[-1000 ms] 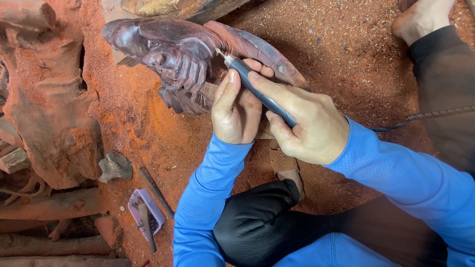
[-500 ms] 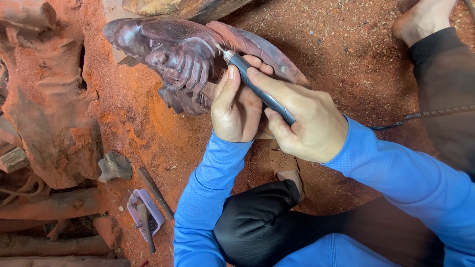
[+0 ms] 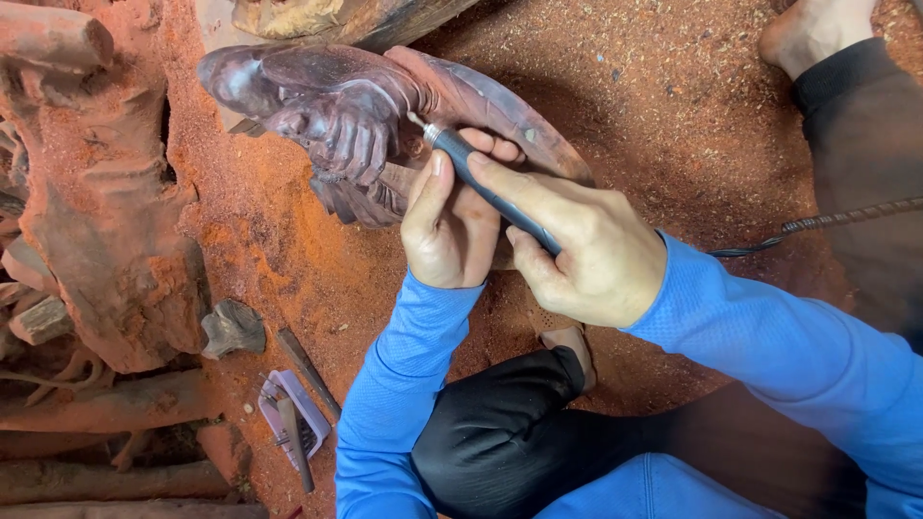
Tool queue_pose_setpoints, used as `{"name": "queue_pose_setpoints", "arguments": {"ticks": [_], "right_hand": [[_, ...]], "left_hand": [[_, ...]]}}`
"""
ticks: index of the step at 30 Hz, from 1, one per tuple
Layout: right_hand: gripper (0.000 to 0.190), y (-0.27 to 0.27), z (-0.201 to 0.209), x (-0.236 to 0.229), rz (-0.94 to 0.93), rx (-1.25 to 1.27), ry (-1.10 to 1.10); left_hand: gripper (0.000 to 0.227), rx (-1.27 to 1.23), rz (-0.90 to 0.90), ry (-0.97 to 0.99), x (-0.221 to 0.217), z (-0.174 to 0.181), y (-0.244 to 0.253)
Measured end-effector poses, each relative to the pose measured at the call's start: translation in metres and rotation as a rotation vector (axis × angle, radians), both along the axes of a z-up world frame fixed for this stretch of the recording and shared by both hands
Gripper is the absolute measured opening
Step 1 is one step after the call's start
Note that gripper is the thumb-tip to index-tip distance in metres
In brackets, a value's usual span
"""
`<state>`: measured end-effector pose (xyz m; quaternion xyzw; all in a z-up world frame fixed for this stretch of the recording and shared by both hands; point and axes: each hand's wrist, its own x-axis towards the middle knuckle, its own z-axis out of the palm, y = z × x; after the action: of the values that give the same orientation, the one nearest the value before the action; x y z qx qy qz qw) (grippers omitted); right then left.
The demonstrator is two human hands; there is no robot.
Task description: Using a handheld rotary carving tool to add fine details to a wooden sculpture.
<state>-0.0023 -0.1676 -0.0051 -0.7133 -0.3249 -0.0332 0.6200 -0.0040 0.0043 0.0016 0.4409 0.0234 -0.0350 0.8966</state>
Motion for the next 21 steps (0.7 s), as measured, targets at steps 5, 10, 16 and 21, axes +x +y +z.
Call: {"name": "queue_pose_setpoints", "arguments": {"ticks": [5, 10, 16, 21], "right_hand": [[0.064, -0.005, -0.006, -0.002, 0.046, 0.01, 0.032], [0.062, 0.001, -0.007, -0.001, 0.051, 0.029, 0.026], [0.065, 0.003, -0.001, 0.005, 0.043, -0.003, 0.017], [0.066, 0.004, 0.004, 0.012, 0.07, -0.051, 0.034]], "left_hand": [[0.038, 0.064, -0.029, -0.013, -0.011, -0.001, 0.01], [0.036, 0.09, -0.027, -0.014, -0.01, -0.001, 0.011], [0.036, 0.036, -0.017, 0.008, -0.008, 0.001, 0.01], [0.036, 0.012, -0.013, 0.015, -0.006, 0.002, 0.01]]}}
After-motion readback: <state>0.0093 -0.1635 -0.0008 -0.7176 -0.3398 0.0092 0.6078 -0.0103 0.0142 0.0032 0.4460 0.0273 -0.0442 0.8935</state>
